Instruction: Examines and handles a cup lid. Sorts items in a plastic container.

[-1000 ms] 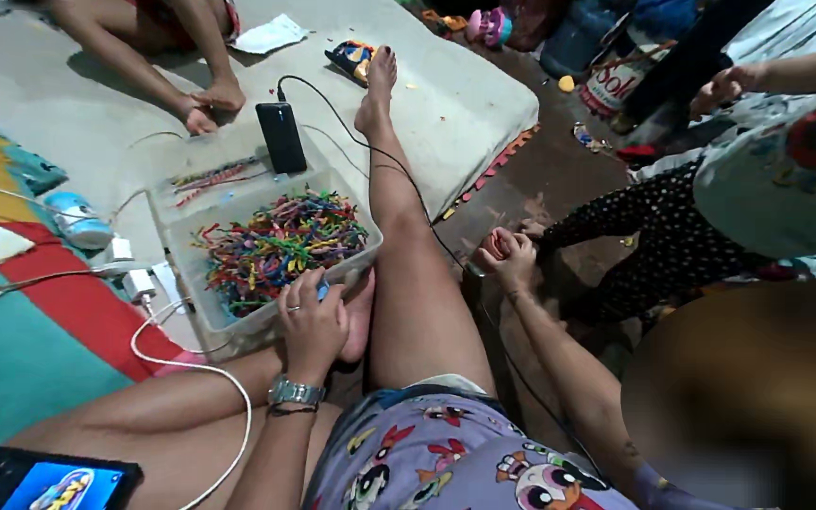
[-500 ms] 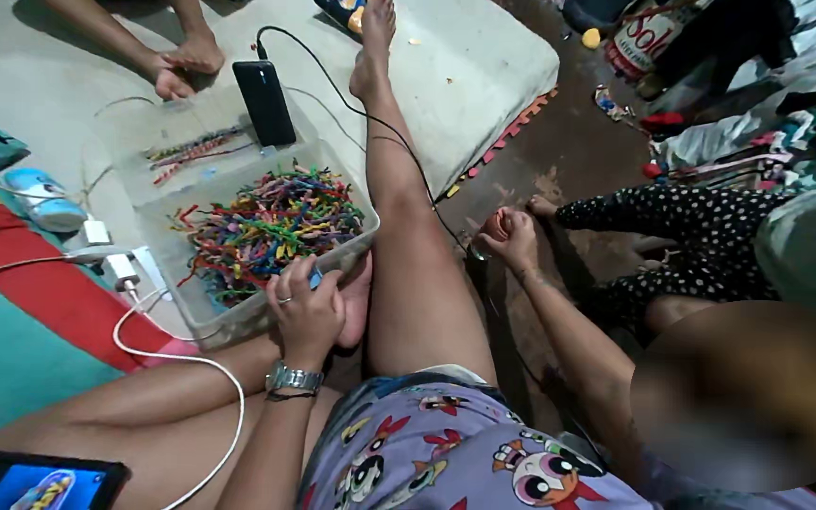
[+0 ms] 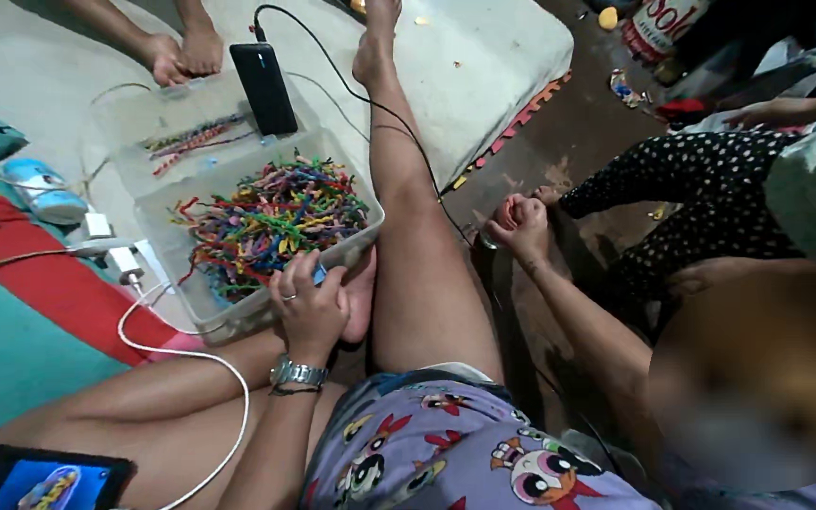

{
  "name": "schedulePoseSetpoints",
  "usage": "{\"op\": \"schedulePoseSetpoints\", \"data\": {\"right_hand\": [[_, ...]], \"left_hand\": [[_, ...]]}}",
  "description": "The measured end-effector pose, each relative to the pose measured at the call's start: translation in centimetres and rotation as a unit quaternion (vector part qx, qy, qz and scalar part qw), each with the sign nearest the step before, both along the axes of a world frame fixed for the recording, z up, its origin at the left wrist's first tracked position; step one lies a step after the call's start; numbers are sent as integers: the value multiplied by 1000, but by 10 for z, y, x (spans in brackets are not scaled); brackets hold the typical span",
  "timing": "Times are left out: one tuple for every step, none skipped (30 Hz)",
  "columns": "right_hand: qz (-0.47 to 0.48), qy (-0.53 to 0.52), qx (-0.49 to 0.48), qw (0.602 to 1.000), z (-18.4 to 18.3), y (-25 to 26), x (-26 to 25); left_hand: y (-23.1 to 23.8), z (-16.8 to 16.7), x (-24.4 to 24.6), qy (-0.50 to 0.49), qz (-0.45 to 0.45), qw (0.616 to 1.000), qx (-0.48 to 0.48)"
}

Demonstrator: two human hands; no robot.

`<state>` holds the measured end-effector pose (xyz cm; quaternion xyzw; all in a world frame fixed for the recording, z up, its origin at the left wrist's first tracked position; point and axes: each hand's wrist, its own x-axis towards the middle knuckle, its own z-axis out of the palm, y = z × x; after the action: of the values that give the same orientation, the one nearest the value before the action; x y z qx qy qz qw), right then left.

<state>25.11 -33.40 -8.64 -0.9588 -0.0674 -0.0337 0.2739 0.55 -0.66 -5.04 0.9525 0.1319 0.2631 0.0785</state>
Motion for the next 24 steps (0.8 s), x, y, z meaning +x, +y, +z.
{"op": "schedulePoseSetpoints", "data": {"right_hand": [[9,7,-5,1000,1,0,0],[-1,11,-2,1000,2,-1,-1],[-18,10,-1,1000,2,-2,-5],[-17,-1,-7,1000,2,-3,-6],[13,-18,-18,1000,3,-5,-4],[46,-24,-28,998,5,-6,-2],[60,-24,-30,997,8,-7,0],[46,-16,-21,999,12,-6,0],[17,-13,-6,1000,15,-5,-1],[-10,-16,0,1000,18,-3,-2],[-16,-31,1,999,18,-1,0],[-6,-43,-2,999,16,-1,1],[2,-41,-6,999,11,0,-2],[1,-38,-5,999,6,0,-4],[-11,-31,1,999,1,2,-6],[-30,-24,11,999,-5,5,-7],[-53,-14,23,998,-9,8,-8],[-73,-3,34,997,-13,10,-10],[-83,3,35,996,-15,12,-12],[-80,10,23,996,-14,14,-13],[-69,25,-2,997,-9,14,-13],[-49,38,-32,998,-3,13,-10],[-26,46,-55,997,4,11,-4],[0,51,-76,996,9,8,4]], "left_hand": [[1,1,0,-1,-1,1000,5],[-1,0,-2,0,-1,1000,7],[-2,-1,-4,4,-2,1000,6],[-3,-2,-4,6,-1,1000,4],[-2,-3,-2,4,1,1000,5],[-1,-3,-1,3,2,1000,7],[0,-3,-1,3,2,1000,7],[0,-3,-2,7,1,1000,2],[-1,-4,-4,17,-3,1000,-7],[-2,-4,-4,16,-3,1000,-10],[-2,-5,-1,6,0,1000,-7],[-2,-5,1,0,3,1000,-3],[-2,-5,1,-1,3,1000,0],[-1,-5,0,-1,1,1000,1],[-1,-5,-1,0,0,1000,3],[-1,-5,-1,0,0,1000,4],[-1,-5,0,0,0,1000,5],[-1,-5,0,0,2,1000,8],[-1,-4,0,0,3,1000,9],[-1,-4,0,0,3,1000,9],[0,-4,-1,3,2,1000,10],[0,-5,-1,4,4,1000,11],[0,-6,0,2,7,1000,12],[0,-7,1,0,12,1000,13]]}}
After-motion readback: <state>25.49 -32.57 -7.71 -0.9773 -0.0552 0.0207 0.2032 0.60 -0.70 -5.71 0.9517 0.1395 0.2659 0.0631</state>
